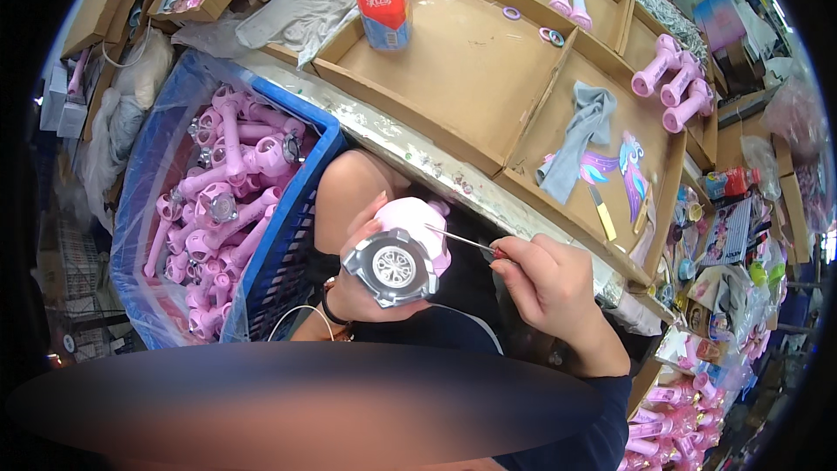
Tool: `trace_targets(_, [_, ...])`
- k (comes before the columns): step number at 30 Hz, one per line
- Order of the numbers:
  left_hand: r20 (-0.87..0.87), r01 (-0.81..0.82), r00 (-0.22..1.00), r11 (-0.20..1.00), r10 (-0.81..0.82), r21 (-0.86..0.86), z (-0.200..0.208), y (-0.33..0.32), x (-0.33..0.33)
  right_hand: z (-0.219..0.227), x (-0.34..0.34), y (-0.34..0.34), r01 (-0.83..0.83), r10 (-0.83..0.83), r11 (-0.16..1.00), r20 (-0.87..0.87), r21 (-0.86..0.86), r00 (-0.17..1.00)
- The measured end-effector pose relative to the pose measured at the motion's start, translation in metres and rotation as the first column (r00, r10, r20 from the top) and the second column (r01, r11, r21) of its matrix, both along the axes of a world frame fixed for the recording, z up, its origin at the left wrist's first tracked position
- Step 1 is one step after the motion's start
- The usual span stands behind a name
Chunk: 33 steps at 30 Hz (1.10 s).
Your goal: The person assembles pink toy wands by attaching a silver crown piece to the wand head, inserting a decorative wing sticker, and wiping the wand with a cloth. The person repeats this sequence on multiple wands, handling each one individually.
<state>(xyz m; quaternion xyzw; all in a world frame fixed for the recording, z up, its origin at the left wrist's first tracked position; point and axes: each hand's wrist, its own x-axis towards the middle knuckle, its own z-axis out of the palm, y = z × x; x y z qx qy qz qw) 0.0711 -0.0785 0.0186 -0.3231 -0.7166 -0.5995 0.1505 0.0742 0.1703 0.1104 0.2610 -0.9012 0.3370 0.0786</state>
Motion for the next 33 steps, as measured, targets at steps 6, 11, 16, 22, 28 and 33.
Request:
trace_targets(6, [-0.113,-0.081,0.991,0.991,0.069,-0.104,-0.006,0.005,0.005,-0.017,0.012,0.002,0.231,0.005,0.899,0.535,-0.372,0.845])
trace_targets(11, [-0.028,-0.076,0.997,0.996,0.075,-0.046,-0.007,0.009,0.006,-0.029,0.013,0.001,0.134,-0.136,0.991,-0.074,-0.023,0.988])
trace_targets(16, [-0.015,-0.068,0.998,0.997,0.067,-0.041,-0.010,0.009,0.006,-0.036,0.010,0.001,0.175,-0.169,0.964,0.050,-0.201,0.984])
trace_targets(22, [-0.022,-0.050,0.999,0.996,0.048,-0.067,-0.010,0.005,0.005,-0.032,0.017,-0.002,0.346,-0.171,0.854,0.417,-0.389,0.893])
trace_targets(28, [-0.011,-0.060,0.998,0.994,0.059,-0.089,-0.011,0.006,0.004,-0.036,0.010,0.001,0.150,-0.140,0.954,0.055,-0.261,0.989])
trace_targets(33, [-0.052,-0.035,0.998,0.994,0.030,-0.101,-0.011,0.005,0.001,-0.040,0.009,0.002,0.531,0.011,0.666,0.719,-0.523,0.695])
